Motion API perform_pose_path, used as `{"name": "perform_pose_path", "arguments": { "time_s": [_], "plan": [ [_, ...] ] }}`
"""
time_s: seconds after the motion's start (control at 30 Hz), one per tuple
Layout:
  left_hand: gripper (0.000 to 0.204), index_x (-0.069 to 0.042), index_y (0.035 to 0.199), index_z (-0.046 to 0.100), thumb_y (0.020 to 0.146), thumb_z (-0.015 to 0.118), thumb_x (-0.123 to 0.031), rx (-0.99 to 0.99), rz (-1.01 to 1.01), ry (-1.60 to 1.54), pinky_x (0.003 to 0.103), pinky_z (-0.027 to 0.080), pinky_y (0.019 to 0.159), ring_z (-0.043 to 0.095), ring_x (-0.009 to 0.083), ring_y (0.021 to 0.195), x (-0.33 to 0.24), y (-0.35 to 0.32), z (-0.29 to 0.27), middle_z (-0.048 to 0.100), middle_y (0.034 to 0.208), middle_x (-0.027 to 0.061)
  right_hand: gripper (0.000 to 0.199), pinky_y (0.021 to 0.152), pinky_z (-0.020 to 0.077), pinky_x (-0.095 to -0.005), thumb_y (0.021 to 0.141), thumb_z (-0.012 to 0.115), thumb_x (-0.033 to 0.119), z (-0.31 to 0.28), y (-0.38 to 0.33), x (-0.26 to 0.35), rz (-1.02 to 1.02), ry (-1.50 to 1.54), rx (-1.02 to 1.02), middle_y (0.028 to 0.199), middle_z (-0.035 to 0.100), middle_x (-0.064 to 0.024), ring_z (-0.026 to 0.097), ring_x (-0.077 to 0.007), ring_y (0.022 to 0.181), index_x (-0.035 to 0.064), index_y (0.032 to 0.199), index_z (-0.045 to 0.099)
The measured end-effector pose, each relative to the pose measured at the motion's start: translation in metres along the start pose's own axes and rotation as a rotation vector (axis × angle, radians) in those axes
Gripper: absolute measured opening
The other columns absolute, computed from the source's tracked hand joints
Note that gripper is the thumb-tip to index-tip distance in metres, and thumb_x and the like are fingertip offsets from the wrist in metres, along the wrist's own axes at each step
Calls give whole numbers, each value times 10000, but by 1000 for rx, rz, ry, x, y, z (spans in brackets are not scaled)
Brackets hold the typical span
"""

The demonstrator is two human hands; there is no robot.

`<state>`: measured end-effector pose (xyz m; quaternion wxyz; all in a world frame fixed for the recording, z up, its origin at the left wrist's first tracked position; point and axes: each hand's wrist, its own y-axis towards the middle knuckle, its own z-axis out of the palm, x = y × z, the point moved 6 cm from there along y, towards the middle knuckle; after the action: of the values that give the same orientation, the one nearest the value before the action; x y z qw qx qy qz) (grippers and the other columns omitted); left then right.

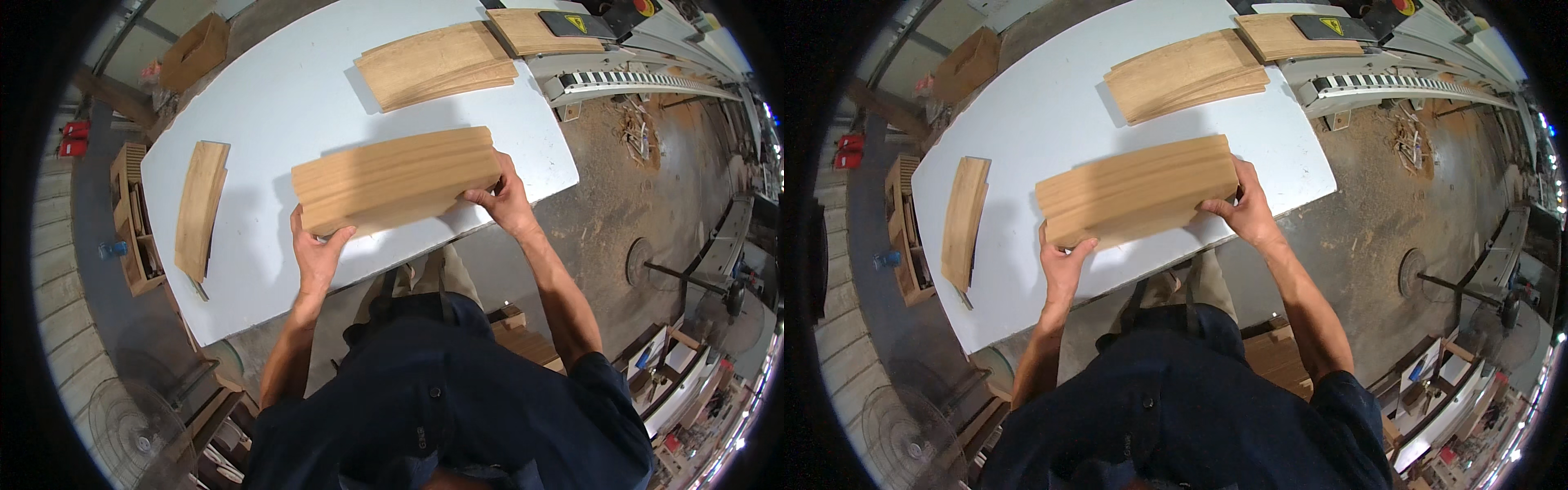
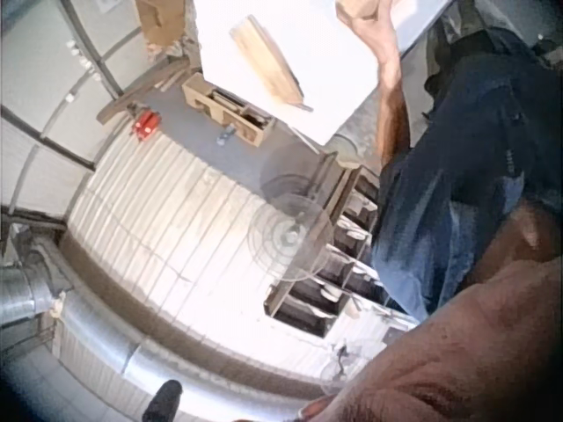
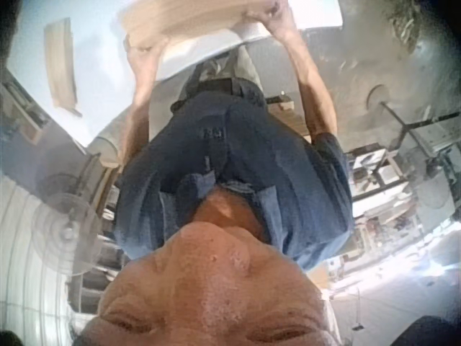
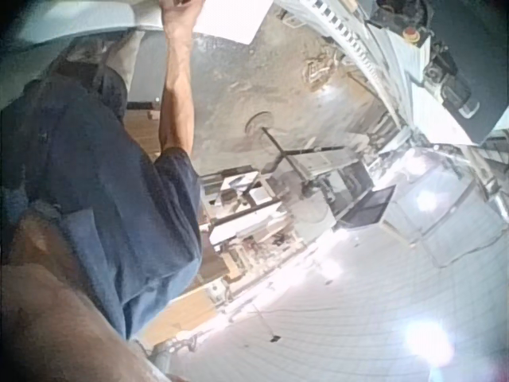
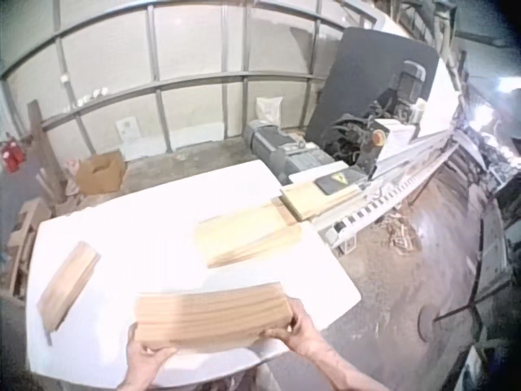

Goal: The person stacks wood panels by picking them up from a table and placing them onto a larger stack.

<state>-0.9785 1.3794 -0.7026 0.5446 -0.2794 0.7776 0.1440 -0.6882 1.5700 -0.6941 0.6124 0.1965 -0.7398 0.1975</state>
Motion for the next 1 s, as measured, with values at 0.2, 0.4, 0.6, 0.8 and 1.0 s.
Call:
{"name": "perform_pose_path", "arguments": {
  "time_s": [0.2, 0.4, 0.6, 0.8, 1.0],
  "plan": [
    [778, 10, 1406, 430, 735, 823, -5, 37, 15, -245, 369, 476, 1026, 523, 260, 1224, 55, -11, -3, 371, 1408, 115, 988, 1160, 349, -378, 663, 825, -90, 13, -13, -22, -20, 35, -44, 1463, 380, -90, 400, -252, 1373, 75, 1500, 328],
    [990, -35, 1567, 149, 774, 736, 54, 248, 33, -247, 346, 413, 1069, 473, 215, 1288, 18, -6, -9, 414, 1451, 120, 1294, 1233, 172, -399, 589, 940, 161, 8, -13, -15, -87, -196, -34, 1621, 210, -168, 181, -307, 1504, 78, 1582, 114],
    [956, -55, 1581, 125, 820, 691, 57, 253, 6, -378, 341, 404, 1063, 472, 190, 1268, 31, -14, 3, 470, 1401, 111, 1306, 1231, 184, -408, 595, 936, 228, 16, -15, -25, 11, -9, 35, 1626, 222, -133, 181, -271, 1507, 101, 1588, 96],
    [845, -21, 1527, 246, 826, 709, 58, 266, -12, -317, 338, 466, 994, 558, 189, 1154, 45, -15, -7, 545, 1310, 105, 1208, 1230, 189, -413, 653, 883, 80, 14, -19, -24, -9, -62, 73, 1625, 230, -128, 191, -271, 1505, 118, 1589, 120],
    [612, 29, 1346, 477, 803, 759, 19, 212, 4, -145, 333, 510, 918, 617, 188, 1051, 51, -9, -26, 631, 1182, 98, 1028, 1204, 277, -392, 673, 845, -21, 10, -25, -25, -40, 66, 27, 1608, 280, -106, 278, -245, 1470, 103, 1543, 313]
  ]
}}
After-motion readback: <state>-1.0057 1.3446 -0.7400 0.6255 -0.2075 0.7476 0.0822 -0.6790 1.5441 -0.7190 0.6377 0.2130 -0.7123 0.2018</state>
